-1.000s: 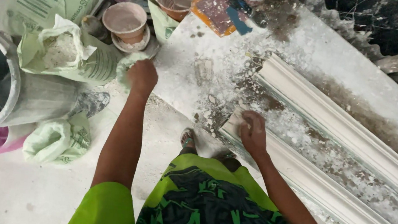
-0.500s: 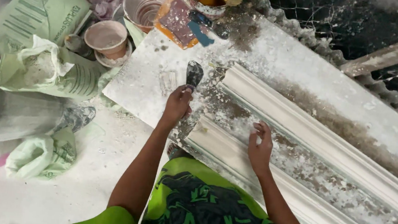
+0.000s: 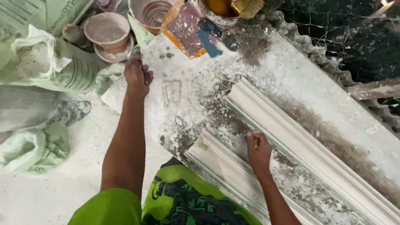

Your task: Smoothing and refining the edges of decorative plaster molding strips using a putty knife.

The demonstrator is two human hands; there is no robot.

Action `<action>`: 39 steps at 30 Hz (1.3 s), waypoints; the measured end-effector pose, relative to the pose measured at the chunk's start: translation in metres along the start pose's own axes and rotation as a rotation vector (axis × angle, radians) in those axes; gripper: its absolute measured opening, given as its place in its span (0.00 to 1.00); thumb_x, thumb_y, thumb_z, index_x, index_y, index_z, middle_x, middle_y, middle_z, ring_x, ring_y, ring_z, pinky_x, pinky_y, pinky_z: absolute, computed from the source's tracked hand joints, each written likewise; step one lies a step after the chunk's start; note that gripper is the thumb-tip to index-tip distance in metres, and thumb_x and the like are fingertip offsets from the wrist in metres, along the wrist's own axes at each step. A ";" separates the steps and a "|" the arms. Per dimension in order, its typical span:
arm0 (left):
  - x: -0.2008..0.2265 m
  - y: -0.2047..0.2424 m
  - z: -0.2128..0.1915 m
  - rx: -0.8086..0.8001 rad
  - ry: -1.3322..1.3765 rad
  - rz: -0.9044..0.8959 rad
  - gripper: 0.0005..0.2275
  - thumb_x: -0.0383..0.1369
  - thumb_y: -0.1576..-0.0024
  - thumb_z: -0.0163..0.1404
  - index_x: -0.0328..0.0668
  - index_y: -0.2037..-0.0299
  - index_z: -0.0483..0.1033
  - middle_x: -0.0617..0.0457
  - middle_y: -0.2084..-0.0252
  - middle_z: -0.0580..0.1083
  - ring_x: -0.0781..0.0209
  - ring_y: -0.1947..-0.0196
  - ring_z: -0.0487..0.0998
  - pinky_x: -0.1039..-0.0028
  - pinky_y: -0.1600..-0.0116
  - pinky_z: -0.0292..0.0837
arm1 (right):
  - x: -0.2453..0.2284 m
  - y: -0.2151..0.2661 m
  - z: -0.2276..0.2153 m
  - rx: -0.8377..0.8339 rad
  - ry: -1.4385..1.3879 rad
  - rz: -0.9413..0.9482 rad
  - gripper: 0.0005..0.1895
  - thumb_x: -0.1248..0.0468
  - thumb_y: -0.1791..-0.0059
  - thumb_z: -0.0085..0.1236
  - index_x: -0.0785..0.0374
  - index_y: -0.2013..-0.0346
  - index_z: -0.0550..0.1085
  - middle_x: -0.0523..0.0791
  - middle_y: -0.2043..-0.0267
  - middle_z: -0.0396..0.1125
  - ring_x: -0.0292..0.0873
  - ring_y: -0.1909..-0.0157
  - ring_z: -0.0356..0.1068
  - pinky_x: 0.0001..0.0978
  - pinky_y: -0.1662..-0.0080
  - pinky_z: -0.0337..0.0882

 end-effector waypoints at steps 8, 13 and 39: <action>-0.029 0.129 0.040 -0.339 -0.710 0.247 0.17 0.32 0.32 0.37 0.45 0.33 0.59 0.46 0.66 0.72 0.59 0.82 0.71 0.69 0.83 0.65 | -0.114 -0.067 0.005 0.108 0.178 -0.363 0.11 0.66 0.47 0.55 0.66 0.50 0.75 0.55 0.52 0.71 0.54 0.51 0.70 0.43 0.50 0.70; -0.076 0.212 0.083 -0.575 -1.410 0.302 0.28 0.40 0.31 0.38 0.45 0.21 0.46 0.39 0.71 0.79 0.48 0.80 0.77 0.58 0.75 0.72 | -0.117 -0.106 0.020 0.025 0.282 -0.401 0.14 0.70 0.48 0.54 0.62 0.47 0.76 0.54 0.48 0.70 0.58 0.43 0.67 0.48 0.40 0.67; -0.100 0.231 0.132 -0.864 -1.567 0.489 0.16 0.36 0.37 0.46 0.37 0.43 0.67 0.35 0.51 0.76 0.35 0.70 0.81 0.48 0.66 0.78 | -0.061 -0.172 0.082 -0.511 0.224 -0.139 0.17 0.67 0.59 0.62 0.48 0.57 0.80 0.50 0.21 0.46 0.59 0.21 0.41 0.53 0.25 0.42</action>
Point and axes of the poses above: each hand's wrist, its own y-axis away from the middle knuckle, its own z-axis out of the palm, x = y × z, the point moved 8 cm from there along -y, towards the middle knuckle
